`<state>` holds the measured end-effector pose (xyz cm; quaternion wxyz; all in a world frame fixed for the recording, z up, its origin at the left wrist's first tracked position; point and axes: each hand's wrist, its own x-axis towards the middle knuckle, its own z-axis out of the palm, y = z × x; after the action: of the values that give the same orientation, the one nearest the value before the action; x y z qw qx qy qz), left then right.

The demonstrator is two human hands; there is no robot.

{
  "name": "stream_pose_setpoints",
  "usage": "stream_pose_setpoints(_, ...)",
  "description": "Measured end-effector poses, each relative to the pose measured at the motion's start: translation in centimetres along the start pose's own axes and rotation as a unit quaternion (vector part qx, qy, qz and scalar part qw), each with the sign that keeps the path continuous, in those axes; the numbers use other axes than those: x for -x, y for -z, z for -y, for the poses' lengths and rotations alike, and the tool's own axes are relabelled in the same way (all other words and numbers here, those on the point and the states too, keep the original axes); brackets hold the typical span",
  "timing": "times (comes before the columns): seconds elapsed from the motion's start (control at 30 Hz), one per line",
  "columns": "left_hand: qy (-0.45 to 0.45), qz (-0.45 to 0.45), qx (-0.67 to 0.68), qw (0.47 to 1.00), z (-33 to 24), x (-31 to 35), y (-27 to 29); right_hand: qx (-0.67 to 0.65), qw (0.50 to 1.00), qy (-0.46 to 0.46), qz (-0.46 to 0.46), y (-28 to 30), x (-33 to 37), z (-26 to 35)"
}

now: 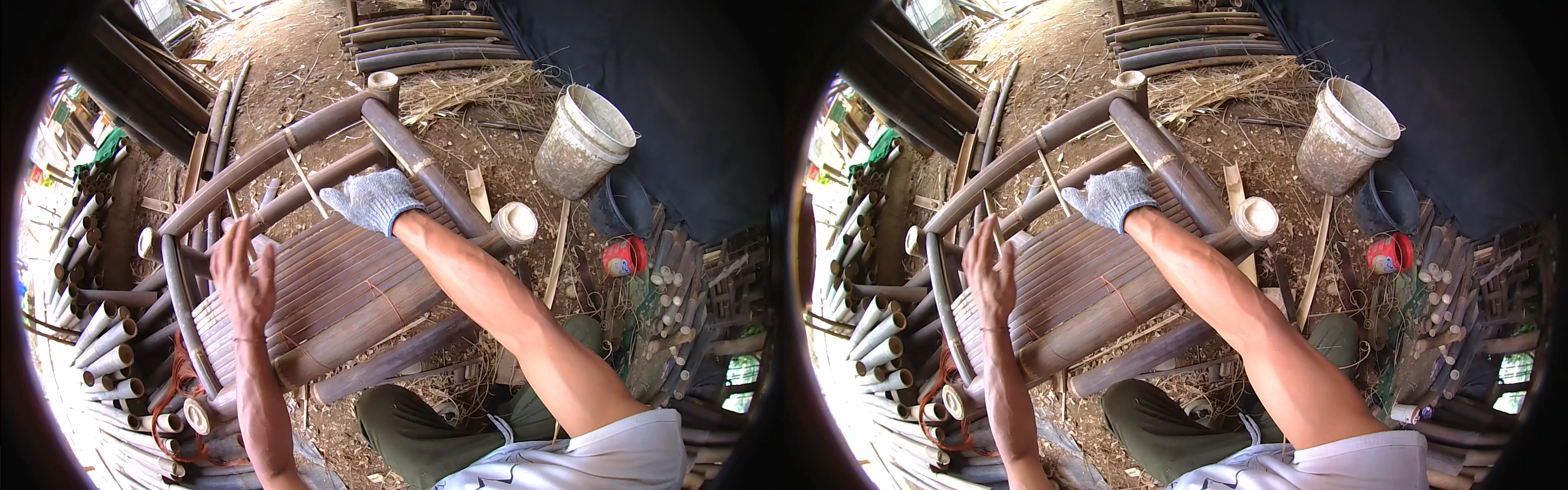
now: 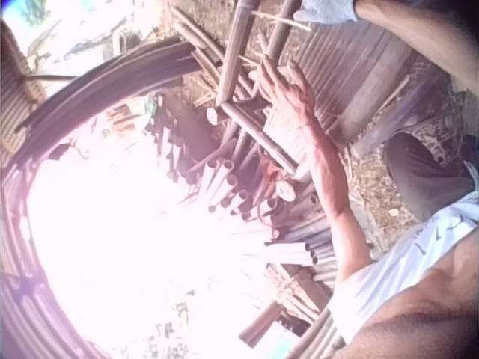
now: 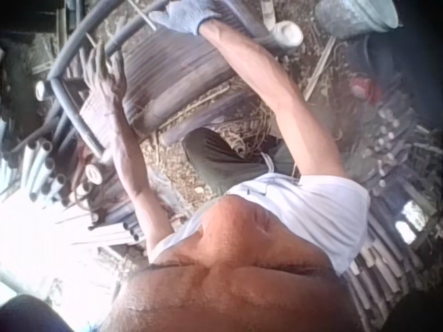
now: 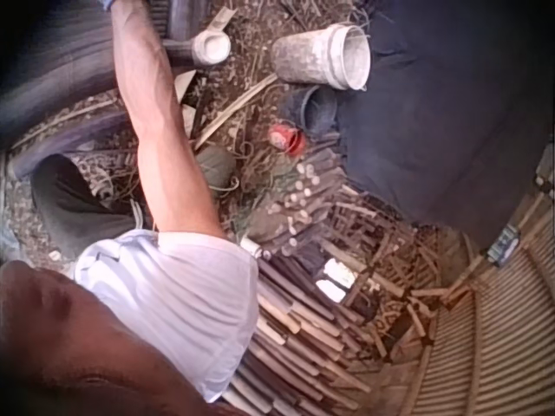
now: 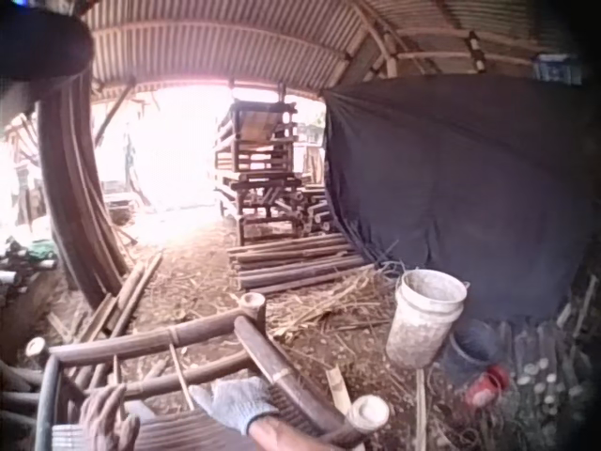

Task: The person uses a large blade to shave and smooth bamboo strips, testing their fit by inserting them into holes in a bamboo furniture frame and occasionally sharpening the ends.

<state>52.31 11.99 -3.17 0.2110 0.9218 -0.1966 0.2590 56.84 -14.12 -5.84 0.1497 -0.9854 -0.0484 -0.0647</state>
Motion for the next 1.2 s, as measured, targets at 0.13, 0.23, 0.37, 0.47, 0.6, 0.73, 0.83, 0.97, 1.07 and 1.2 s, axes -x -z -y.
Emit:
stream_pose_setpoints(0.13,0.056,0.202,0.023,0.977,1.0,0.7,-1.3,0.012,1.000,0.006,0.016,-0.8,0.1,0.0)
stream_pose_setpoints(0.23,0.124,0.263,-0.036,0.956,0.8,-0.9,-0.7,0.085,0.991,0.096,0.023,-2.4,-0.2,-0.8)
stream_pose_setpoints(0.37,0.120,0.288,-0.060,0.948,1.1,-1.9,-2.4,0.068,0.993,0.081,-0.046,-0.8,1.4,-0.7)
stream_pose_setpoints(0.47,0.097,0.227,-0.049,0.968,2.3,-1.2,-3.4,-0.020,0.948,0.132,-0.290,2.7,4.0,0.1)
stream_pose_setpoints(0.6,0.046,0.194,-0.083,0.976,5.6,0.4,-4.2,-0.079,0.888,0.148,-0.428,8.7,12.2,-1.6)
stream_pose_setpoints(0.73,0.037,0.161,-0.096,0.982,5.7,0.0,-4.7,-0.018,0.898,0.008,-0.439,13.3,22.7,-11.9)
stream_pose_setpoints(0.83,-0.008,0.152,-0.283,0.947,6.4,-0.6,-4.0,0.080,0.897,-0.138,-0.411,11.5,32.4,-23.6)
stream_pose_setpoints(0.97,-0.044,0.120,-0.391,0.911,2.8,1.9,-0.9,0.067,0.903,-0.420,-0.057,2.9,45.9,-28.3)
stream_pose_setpoints(1.07,-0.172,-0.021,-0.081,0.982,-9.6,5.6,-2.6,-0.055,0.896,-0.430,0.094,-2.8,50.7,-24.3)
stream_pose_setpoints(1.2,-0.107,0.406,0.275,0.865,-29.6,11.9,-5.7,-0.122,0.846,-0.488,0.178,-8.1,52.0,-21.9)
